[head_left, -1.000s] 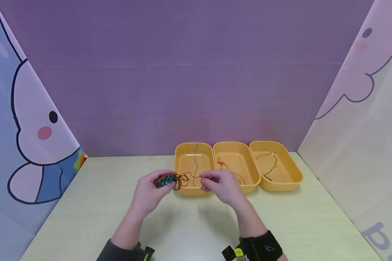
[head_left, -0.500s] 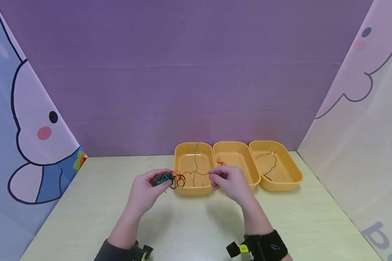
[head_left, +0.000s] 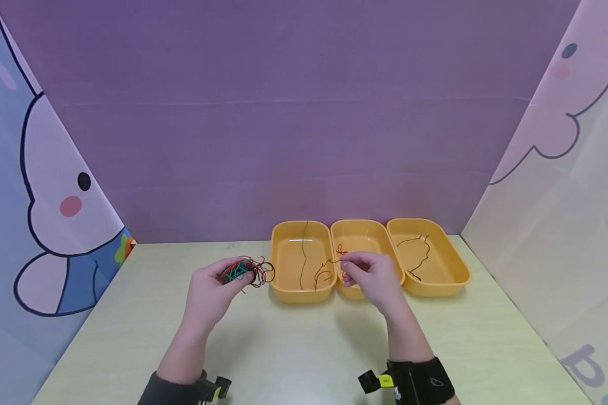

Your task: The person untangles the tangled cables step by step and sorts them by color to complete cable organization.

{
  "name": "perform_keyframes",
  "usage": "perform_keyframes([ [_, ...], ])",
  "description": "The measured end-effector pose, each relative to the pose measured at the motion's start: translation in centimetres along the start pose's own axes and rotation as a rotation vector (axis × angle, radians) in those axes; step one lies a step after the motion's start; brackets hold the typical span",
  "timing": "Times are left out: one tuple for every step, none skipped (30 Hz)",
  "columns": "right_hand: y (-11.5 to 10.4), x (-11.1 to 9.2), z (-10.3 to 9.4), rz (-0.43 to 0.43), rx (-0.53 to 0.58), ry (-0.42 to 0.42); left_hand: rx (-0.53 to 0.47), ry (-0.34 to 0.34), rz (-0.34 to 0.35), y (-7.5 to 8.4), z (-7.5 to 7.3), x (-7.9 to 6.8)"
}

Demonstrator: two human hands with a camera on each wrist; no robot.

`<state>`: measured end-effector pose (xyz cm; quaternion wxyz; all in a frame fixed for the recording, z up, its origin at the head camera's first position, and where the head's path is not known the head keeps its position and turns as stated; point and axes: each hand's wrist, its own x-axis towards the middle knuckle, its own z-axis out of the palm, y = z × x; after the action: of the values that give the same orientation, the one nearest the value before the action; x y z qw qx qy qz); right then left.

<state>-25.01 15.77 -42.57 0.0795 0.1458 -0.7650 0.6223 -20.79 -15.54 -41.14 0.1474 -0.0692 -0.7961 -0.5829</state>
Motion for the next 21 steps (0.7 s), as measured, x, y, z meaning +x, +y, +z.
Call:
perform_keyframes([
  [0.0, 0.0, -0.1, 0.004, 0.004, 0.001, 0.002, 0.002, -0.001, 0.0, -0.1, 0.0],
  [0.0, 0.0, -0.2, 0.007, 0.005, 0.003, -0.001, 0.002, -0.005, 0.0, -0.2, 0.0],
  [0.0, 0.0, -0.3, 0.009, 0.005, 0.004, -0.003, 0.004, -0.006, 0.0, -0.2, 0.1],
  [-0.1, 0.1, -0.4, 0.013, 0.008, 0.004, -0.004, 0.007, -0.007, 0.0, -0.3, 0.1],
  [-0.2, 0.0, -0.4, 0.015, 0.013, 0.007, -0.003, 0.010, -0.007, 0.0, -0.3, 0.1],
  [-0.2, 0.0, -0.5, 0.018, 0.015, 0.011, -0.004, 0.013, -0.009, 0.0, -0.4, 0.1],
  [-0.3, 0.0, -0.6, 0.023, 0.018, 0.018, -0.006, 0.015, -0.007, 0.1, -0.4, 0.1],
  [-0.3, 0.0, -0.7, 0.027, 0.023, 0.023, -0.012, 0.016, -0.012, 0.5, -0.4, 0.0],
  [-0.3, 0.0, -0.8, 0.031, 0.029, 0.026, -0.014, 0.017, -0.013, 1.1, -0.4, -0.2],
  [-0.3, 0.0, -0.9, 0.033, 0.033, 0.030, -0.023, 0.016, -0.010, 1.1, -0.4, -0.2],
  [-0.3, 0.0, -1.0, 0.034, 0.036, 0.034, -0.029, 0.014, -0.007, 1.1, -0.4, -0.2],
  [-0.3, 0.0, -1.0, 0.037, 0.037, 0.036, -0.038, 0.012, -0.006, 1.2, -0.4, -0.2],
  [-0.3, 0.0, -1.0, 0.038, 0.040, 0.038, -0.041, 0.011, -0.004, 1.1, -0.4, -0.2],
  [-0.3, 0.0, -1.1, 0.035, 0.046, 0.038, -0.040, 0.010, -0.002, 1.1, -0.3, -0.2],
  [-0.3, -0.1, -1.1, 0.032, 0.049, 0.038, -0.043, 0.009, 0.004, 0.6, -0.3, -0.1],
  [-0.3, -0.1, -1.1, 0.031, 0.049, 0.039, -0.047, 0.009, 0.007, 0.1, -0.3, 0.1],
  [-0.3, -0.1, -1.1, 0.029, 0.053, 0.040, -0.044, 0.009, 0.007, 0.0, -0.2, 0.1],
  [-0.3, -0.1, -1.1, 0.030, 0.057, 0.042, -0.043, 0.010, 0.005, 0.0, -0.2, 0.1],
  [-0.3, 0.0, -1.0, 0.029, 0.060, 0.042, -0.040, 0.009, 0.003, 0.0, -0.2, 0.1],
  [-0.2, -0.1, -1.0, 0.031, 0.064, 0.043, -0.039, 0.009, 0.002, 0.0, -0.2, 0.1],
  [-0.2, 0.0, -1.0, 0.033, 0.066, 0.045, -0.040, 0.008, -0.001, 0.0, -0.2, 0.1],
])
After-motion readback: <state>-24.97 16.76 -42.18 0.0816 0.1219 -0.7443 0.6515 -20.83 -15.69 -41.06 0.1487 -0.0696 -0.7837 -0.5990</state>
